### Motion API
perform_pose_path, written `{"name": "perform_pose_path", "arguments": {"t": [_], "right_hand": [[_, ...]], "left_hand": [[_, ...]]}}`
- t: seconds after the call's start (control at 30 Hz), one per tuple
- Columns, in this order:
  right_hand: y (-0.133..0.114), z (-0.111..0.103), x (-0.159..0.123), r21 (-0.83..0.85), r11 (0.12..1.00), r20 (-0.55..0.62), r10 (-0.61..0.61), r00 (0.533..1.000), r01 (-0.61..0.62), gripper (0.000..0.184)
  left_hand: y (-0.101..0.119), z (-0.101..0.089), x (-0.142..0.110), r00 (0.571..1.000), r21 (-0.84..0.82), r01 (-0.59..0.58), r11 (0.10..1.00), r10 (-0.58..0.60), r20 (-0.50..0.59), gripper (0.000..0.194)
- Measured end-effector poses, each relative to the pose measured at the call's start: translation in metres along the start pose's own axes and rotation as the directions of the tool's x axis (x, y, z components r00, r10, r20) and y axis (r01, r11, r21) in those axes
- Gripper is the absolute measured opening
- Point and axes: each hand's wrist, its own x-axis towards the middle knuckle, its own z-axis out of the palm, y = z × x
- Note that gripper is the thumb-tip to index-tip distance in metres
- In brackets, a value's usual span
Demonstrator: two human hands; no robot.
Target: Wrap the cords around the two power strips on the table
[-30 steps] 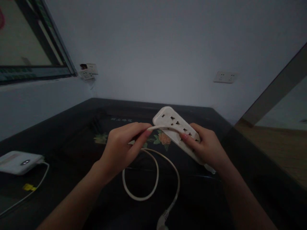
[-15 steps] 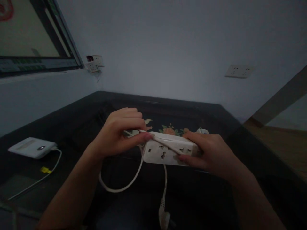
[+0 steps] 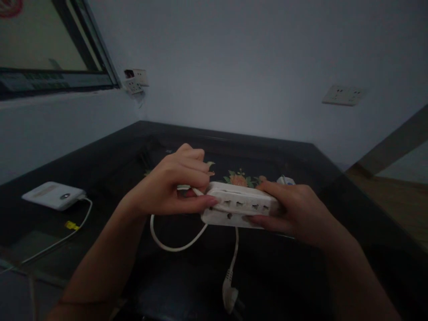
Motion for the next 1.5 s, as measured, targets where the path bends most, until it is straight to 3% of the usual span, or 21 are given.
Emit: {"name": "perform_pose_path", "arguments": {"t": [0.2,0.33,0.47,0.57,0.83,1.13,1.33,1.5], "right_hand": [[0.003,-0.005,0.002,0.116,0.963,-0.154,0.26,0.953,-0.244,0.037],[0.001,-0.005,0.001,0.213,0.936,-0.291,0.333,0.897,-0.279,0.035],[-0.002,-0.005,0.002,0.321,0.904,-0.295,0.379,0.877,-0.283,0.036],[-0.004,-0.003,0.004,0.395,0.873,-0.277,0.409,0.869,-0.285,0.037],[-0.007,0.002,0.008,0.593,0.78,-0.287,0.437,0.852,-0.201,0.035],[-0.013,0.007,0.011,0.694,0.702,-0.186,0.387,0.903,-0.159,0.039],[-0.012,0.01,0.013,0.661,0.737,-0.206,0.354,0.912,-0.137,0.041],[-0.009,0.012,0.013,0.654,0.744,-0.206,0.348,0.914,-0.136,0.043]], "left_hand": [[0.007,0.007,-0.001,0.971,0.043,0.037,0.998,-0.026,-0.236,0.03],[0.013,0.021,0.0,0.944,-0.103,0.098,0.99,-0.125,-0.306,0.025],[0.02,0.037,0.007,0.89,-0.287,0.171,0.943,-0.273,-0.366,0.031],[0.021,0.043,0.012,0.872,-0.395,0.187,0.9,-0.337,-0.355,0.034],[0.018,0.063,0.011,0.903,-0.657,0.102,0.747,-0.347,-0.255,0.042],[0.001,0.097,0.015,0.915,-0.836,0.032,0.547,-0.352,-0.195,0.057],[-0.012,0.103,0.016,0.912,-0.833,0.044,0.551,-0.363,-0.192,0.059],[-0.018,0.103,0.016,0.918,-0.845,-0.032,0.534,-0.318,-0.236,0.054]]}}
